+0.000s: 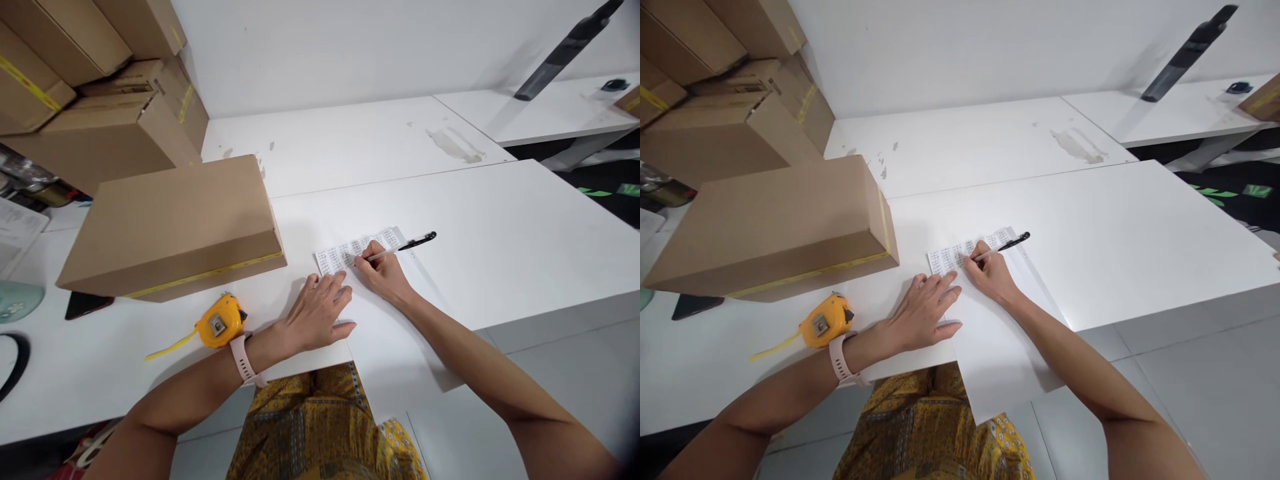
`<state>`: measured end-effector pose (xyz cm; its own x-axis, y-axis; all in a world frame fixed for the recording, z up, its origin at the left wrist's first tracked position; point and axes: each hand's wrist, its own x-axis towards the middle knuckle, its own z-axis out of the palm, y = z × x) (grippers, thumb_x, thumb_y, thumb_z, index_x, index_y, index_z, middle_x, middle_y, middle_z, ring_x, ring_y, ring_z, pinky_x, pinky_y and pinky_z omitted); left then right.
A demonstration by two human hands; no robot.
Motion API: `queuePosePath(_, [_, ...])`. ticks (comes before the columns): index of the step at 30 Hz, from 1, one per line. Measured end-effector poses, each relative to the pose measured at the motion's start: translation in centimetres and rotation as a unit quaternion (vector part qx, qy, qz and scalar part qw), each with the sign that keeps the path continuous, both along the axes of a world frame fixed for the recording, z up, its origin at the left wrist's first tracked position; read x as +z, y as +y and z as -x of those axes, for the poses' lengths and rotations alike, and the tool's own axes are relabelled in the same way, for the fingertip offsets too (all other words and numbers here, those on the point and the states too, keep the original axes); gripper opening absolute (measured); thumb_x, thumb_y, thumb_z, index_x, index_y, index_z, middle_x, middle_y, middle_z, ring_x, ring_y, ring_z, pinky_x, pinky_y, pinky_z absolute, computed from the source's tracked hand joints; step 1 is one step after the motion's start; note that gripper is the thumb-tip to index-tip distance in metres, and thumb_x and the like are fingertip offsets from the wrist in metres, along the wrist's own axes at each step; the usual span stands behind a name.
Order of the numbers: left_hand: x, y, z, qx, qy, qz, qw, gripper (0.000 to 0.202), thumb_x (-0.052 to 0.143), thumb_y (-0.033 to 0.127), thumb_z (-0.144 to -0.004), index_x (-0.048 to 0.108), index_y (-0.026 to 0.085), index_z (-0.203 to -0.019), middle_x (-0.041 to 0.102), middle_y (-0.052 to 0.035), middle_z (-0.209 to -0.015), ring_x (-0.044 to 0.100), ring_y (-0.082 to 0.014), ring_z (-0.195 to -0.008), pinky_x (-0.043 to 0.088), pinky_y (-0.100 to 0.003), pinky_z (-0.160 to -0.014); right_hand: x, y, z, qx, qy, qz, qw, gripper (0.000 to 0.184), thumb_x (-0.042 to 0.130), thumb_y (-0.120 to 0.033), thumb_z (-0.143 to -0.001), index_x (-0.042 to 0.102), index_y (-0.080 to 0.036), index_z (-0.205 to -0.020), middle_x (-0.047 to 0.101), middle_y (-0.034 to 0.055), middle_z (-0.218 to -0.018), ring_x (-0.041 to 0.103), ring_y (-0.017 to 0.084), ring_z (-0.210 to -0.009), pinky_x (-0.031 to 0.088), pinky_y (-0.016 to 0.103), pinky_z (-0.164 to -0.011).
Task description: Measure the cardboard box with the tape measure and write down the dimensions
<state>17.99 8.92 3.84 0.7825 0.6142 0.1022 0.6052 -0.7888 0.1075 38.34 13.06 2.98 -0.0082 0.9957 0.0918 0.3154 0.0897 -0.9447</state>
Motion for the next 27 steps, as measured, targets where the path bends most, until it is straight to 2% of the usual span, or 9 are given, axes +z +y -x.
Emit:
queuePosePath(8, [0.2, -0.1, -0.1, 0.0, 0.01, 0.004, 1.0, 0.058, 0.057, 0.052, -0.095, 0.057, 0.009, -0.134, 0.047, -0.0244, -0.153, 0.05, -0.0361, -0.123, 0.035, -0.051, -0.099, -0.5, -0.2, -0.1, 0.009, -0.012, 0.007, 1.0, 0.025, 0.065, -0.034, -0.083, 0.047, -0.024, -0.07, 0.04, -0.0067, -0.055, 0.035, 0.011, -0.052, 0.026, 0.029, -0.05])
queuePosePath(15, [0.1, 0.0, 0.0, -0.002, 0.018, 0.004, 1.0, 0.058, 0.056, 0.053, -0.095, 0.057, 0.01, -0.133, 0.046, -0.0243, -0.154, 0.049, -0.0361, -0.124, 0.035, -0.051, -0.098, -0.7, 0.4, -1.4, -0.125, 0.004, -0.016, 0.992, 0.021, 0.063, -0.027, -0.079, 0.045, -0.024, -0.069, 0.04, -0.0067, -0.056, 0.035, 0.011, -0.054, 0.027, 0.029, -0.053])
queuePosePath(19, [0.1, -0.1, -0.1, -0.002, 0.017, 0.003, 1.0, 0.057, 0.055, 0.053, -0.096, 0.057, 0.01, -0.133, 0.046, -0.0244, -0.154, 0.049, -0.0359, -0.124, 0.035, -0.051, -0.098, -0.9, 0.7, -2.1, -0.159, 0.014, -0.031, 0.987, 0.019, 0.061, -0.025, -0.079, 0.045, -0.024, -0.069, 0.042, -0.0062, -0.058, 0.037, 0.012, -0.056, 0.029, 0.029, -0.054])
queuePosePath(22, [0.1, -0.1, 0.0, 0.0, 0.015, -0.001, 1.0, 0.056, 0.055, 0.053, -0.096, 0.057, 0.01, -0.133, 0.046, -0.024, -0.154, 0.049, -0.0356, -0.124, 0.035, -0.051, -0.098, -0.9, 0.5, -1.8, -0.142, 0.012, -0.021, 0.99, 0.019, 0.062, -0.027, -0.079, 0.046, -0.024, -0.069, 0.042, -0.0064, -0.058, 0.036, 0.011, -0.055, 0.028, 0.029, -0.054])
queuePosePath(27, [0.1, -0.1, 0.0, -0.002, 0.015, -0.004, 1.0, 0.057, 0.055, 0.053, -0.096, 0.057, 0.01, -0.134, 0.047, -0.0242, -0.153, 0.049, -0.0359, -0.124, 0.034, -0.051, -0.098, -0.4, 0.0, -0.8, -0.053, 0.006, -0.008, 0.999, 0.024, 0.067, -0.032, -0.077, 0.049, -0.023, -0.066, 0.045, -0.0048, -0.059, 0.039, 0.012, -0.055, 0.028, 0.028, -0.053])
